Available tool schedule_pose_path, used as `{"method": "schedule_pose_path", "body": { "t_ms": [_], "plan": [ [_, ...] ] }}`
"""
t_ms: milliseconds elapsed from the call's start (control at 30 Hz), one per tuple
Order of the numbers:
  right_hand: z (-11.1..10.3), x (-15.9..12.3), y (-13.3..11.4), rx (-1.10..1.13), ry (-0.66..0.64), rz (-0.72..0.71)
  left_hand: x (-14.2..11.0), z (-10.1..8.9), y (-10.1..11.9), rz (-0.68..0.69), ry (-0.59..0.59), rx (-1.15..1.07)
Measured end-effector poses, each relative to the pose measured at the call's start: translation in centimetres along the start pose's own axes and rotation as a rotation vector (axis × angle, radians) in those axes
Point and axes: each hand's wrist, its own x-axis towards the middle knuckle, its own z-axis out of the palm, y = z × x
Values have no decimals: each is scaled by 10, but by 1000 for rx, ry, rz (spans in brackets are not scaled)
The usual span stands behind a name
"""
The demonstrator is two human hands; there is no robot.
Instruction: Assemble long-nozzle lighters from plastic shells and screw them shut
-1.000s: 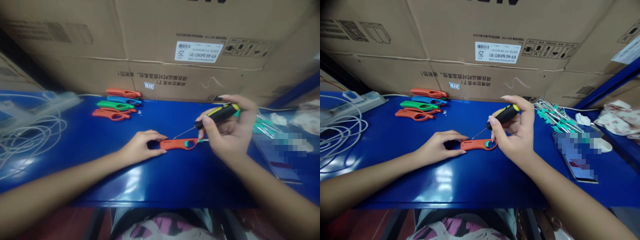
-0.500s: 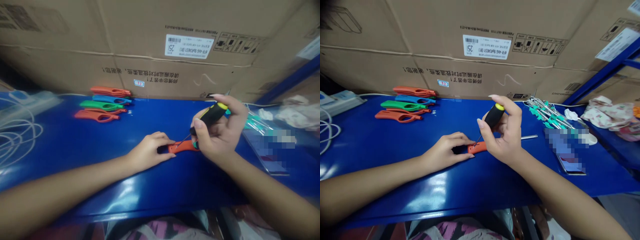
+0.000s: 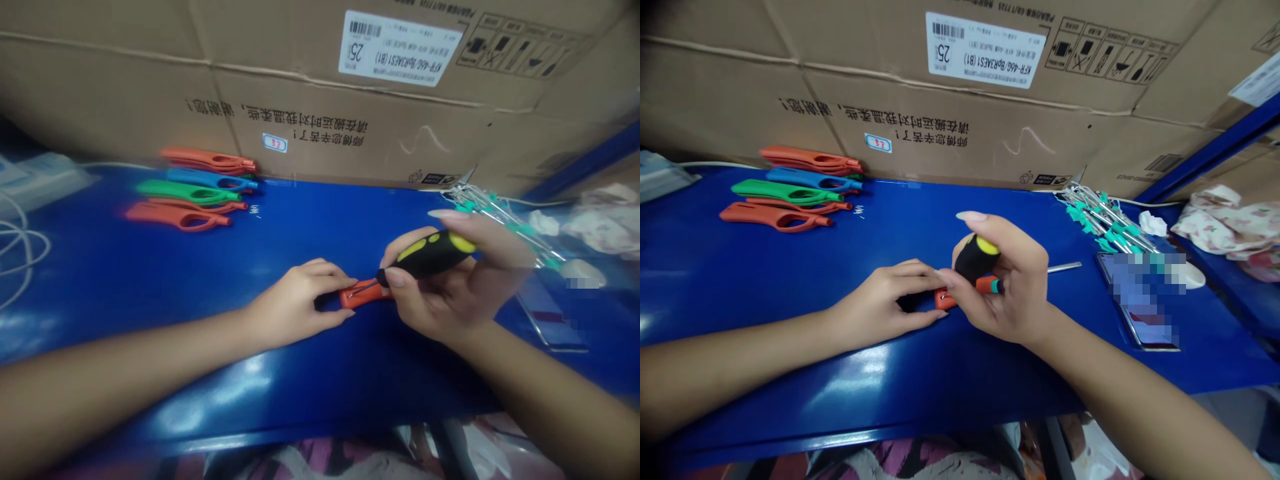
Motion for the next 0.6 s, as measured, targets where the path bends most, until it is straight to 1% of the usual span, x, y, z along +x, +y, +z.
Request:
{"method": "schedule_pose_path", "body": {
  "t_ms": [167, 333, 467, 600],
  "plan": [
    [5, -1, -2, 49, 56, -4, 0, 0, 0, -4, 4, 3],
    [10, 1, -3, 99, 65, 11, -1, 0, 1, -15, 3, 4],
    [13, 0, -2, 184, 98, 57, -1, 0, 1, -27, -17, -9],
    [18, -3, 1, 226, 106, 48, 0, -1, 1, -34, -26, -12]
  ]
}}
